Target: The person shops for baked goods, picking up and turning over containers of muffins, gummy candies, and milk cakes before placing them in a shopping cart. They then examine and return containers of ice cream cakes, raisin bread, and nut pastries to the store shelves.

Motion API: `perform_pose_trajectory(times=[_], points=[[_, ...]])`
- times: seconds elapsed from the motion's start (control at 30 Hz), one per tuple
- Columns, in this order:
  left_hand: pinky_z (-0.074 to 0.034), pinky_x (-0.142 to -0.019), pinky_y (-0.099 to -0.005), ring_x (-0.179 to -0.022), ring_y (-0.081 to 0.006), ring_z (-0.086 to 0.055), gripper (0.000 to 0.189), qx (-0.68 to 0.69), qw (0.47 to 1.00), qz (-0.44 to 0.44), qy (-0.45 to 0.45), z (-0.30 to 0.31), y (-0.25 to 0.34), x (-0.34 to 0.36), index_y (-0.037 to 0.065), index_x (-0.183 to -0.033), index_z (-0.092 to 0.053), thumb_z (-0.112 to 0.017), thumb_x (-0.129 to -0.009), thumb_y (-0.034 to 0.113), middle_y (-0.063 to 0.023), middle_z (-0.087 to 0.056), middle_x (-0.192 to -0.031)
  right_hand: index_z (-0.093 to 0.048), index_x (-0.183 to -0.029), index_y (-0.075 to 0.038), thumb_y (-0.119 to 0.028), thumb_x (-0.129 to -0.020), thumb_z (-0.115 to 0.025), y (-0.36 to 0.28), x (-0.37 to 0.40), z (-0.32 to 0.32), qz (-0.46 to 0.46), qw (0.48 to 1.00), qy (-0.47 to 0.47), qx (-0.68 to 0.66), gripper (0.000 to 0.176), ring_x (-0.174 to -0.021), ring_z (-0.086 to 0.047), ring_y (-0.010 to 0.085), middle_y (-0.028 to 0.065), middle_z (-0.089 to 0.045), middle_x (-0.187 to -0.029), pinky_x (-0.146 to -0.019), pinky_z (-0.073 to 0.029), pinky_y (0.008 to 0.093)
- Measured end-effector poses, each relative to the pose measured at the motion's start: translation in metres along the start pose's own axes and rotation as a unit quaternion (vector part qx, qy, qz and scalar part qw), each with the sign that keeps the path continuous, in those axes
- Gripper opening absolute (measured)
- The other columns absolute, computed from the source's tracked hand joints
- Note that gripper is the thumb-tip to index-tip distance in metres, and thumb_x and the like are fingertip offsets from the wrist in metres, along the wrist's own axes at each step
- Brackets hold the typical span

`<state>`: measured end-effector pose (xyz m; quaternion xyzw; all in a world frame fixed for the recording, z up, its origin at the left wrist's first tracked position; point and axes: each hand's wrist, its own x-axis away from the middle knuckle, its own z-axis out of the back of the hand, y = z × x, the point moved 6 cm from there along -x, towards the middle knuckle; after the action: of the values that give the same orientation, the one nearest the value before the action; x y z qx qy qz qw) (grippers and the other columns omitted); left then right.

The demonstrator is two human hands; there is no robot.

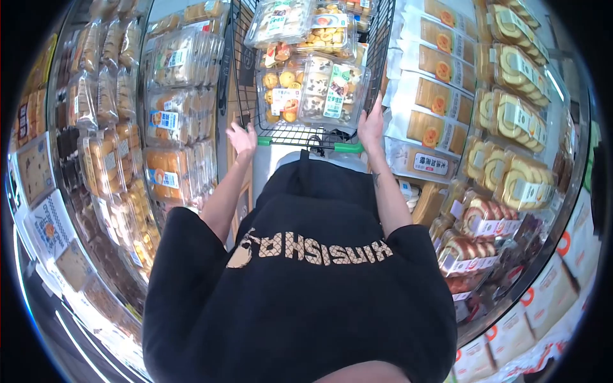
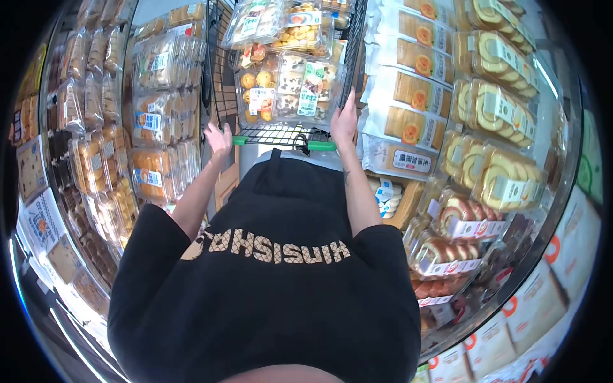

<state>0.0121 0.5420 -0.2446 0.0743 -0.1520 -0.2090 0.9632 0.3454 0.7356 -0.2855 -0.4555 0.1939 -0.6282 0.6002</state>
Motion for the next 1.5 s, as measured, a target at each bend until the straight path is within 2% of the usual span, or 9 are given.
perform_pose_trajectory(times=[0.1,0.17,0.33,0.47,0.67,0.97,1.03,1.17,1.5], points=[[-0.030,-0.094,-0.0433,-0.109,-0.0401,-0.038,0.050,-0.037,0.958,-0.235,0.160,0.033,0.075,0.026,-0.001,-0.118,-0.039,-0.057,-0.076,0.018,-0.0280,-0.034,-0.118,-0.041,-0.122,-0.006,-0.011,-0.078,-0.058,-0.056,0.019,0.034,0.163,0.933,0.232,0.223,0.048,-0.087,-0.050,0.0265,0.0141,-0.052,-0.091,-0.078,-0.041,0.0324],[-0.030,-0.094,-0.0414,-0.108,-0.0350,-0.039,0.051,0.068,0.953,-0.296,0.014,0.012,0.108,0.028,-0.002,-0.118,-0.039,-0.059,-0.076,0.019,-0.0225,-0.038,-0.117,-0.045,-0.114,-0.004,-0.012,-0.078,-0.060,-0.046,0.024,0.019,0.141,0.972,0.126,0.138,0.040,-0.082,-0.051,0.0242,0.0122,-0.053,-0.088,-0.076,-0.042,0.0323],[-0.039,-0.091,-0.0345,-0.109,-0.0263,-0.046,0.079,0.277,0.900,-0.049,-0.332,-0.073,0.148,0.028,-0.001,-0.128,-0.026,-0.069,-0.072,0.033,-0.0222,-0.044,-0.119,-0.048,-0.100,0.004,-0.028,-0.082,-0.059,0.001,0.058,-0.059,-0.255,0.926,-0.204,-0.188,0.039,-0.082,-0.059,0.0173,0.0129,-0.058,-0.089,-0.067,-0.046,0.0298],[-0.043,-0.085,-0.0320,-0.101,-0.0226,-0.054,0.082,0.286,0.875,0.054,-0.386,-0.110,0.135,0.015,-0.002,-0.129,-0.025,-0.072,-0.070,0.030,-0.0219,-0.050,-0.115,-0.036,-0.117,0.006,-0.031,-0.083,-0.056,0.032,0.036,-0.092,-0.447,0.750,-0.126,-0.472,0.054,-0.105,-0.048,0.0267,0.0191,-0.044,-0.114,-0.090,-0.042,0.0367],[-0.047,-0.077,-0.0284,-0.084,-0.0179,-0.060,0.071,0.284,0.863,0.043,-0.416,-0.080,0.157,0.011,-0.003,-0.121,-0.038,-0.074,-0.066,0.022,-0.0168,-0.059,-0.101,-0.040,-0.112,0.006,-0.028,-0.082,-0.056,0.057,0.047,-0.105,-0.485,0.785,-0.006,-0.385,0.048,-0.090,-0.051,0.0235,0.0158,-0.045,-0.106,-0.078,-0.046,0.0352],[-0.043,-0.079,-0.0278,-0.086,-0.0168,-0.059,0.061,0.369,0.853,0.074,-0.362,0.051,0.139,-0.004,-0.003,-0.120,-0.042,-0.069,-0.068,0.014,-0.0122,-0.062,-0.095,-0.034,-0.124,0.004,-0.048,-0.079,-0.057,-0.005,0.020,-0.058,-0.258,0.964,0.018,-0.054,0.073,-0.108,-0.045,0.0277,0.0209,-0.046,-0.116,-0.092,-0.034,0.0373],[-0.044,-0.078,-0.0265,-0.087,-0.0154,-0.059,0.060,0.432,0.833,0.070,-0.338,0.093,0.137,-0.004,-0.003,-0.121,-0.041,-0.068,-0.069,0.009,-0.0114,-0.061,-0.099,-0.027,-0.132,0.003,-0.036,-0.088,-0.049,-0.062,0.015,-0.081,-0.238,0.830,-0.270,-0.426,0.063,-0.118,-0.039,0.0217,0.0168,-0.040,-0.128,-0.097,-0.032,0.0337],[-0.045,-0.077,-0.0262,-0.086,-0.0137,-0.059,0.060,0.523,0.785,0.059,-0.326,0.148,0.117,-0.008,-0.003,-0.123,-0.040,-0.068,-0.071,0.010,-0.0090,-0.061,-0.099,-0.032,-0.129,0.003,-0.027,-0.086,-0.054,-0.148,0.018,-0.063,-0.187,0.805,-0.410,-0.385,0.057,-0.112,-0.044,0.0185,0.0126,-0.046,-0.122,-0.095,-0.035,0.0313],[-0.039,-0.090,-0.0304,-0.097,-0.0161,-0.055,0.052,0.456,0.814,-0.096,-0.347,0.191,0.119,-0.028,0.000,-0.119,-0.046,-0.068,-0.076,0.020,-0.0102,-0.059,-0.102,-0.043,-0.115,0.002,-0.005,-0.069,-0.069,-0.279,0.045,0.026,0.158,0.945,-0.213,-0.189,0.054,-0.091,-0.052,0.0191,0.0119,-0.051,-0.100,-0.079,-0.043,0.0301]])
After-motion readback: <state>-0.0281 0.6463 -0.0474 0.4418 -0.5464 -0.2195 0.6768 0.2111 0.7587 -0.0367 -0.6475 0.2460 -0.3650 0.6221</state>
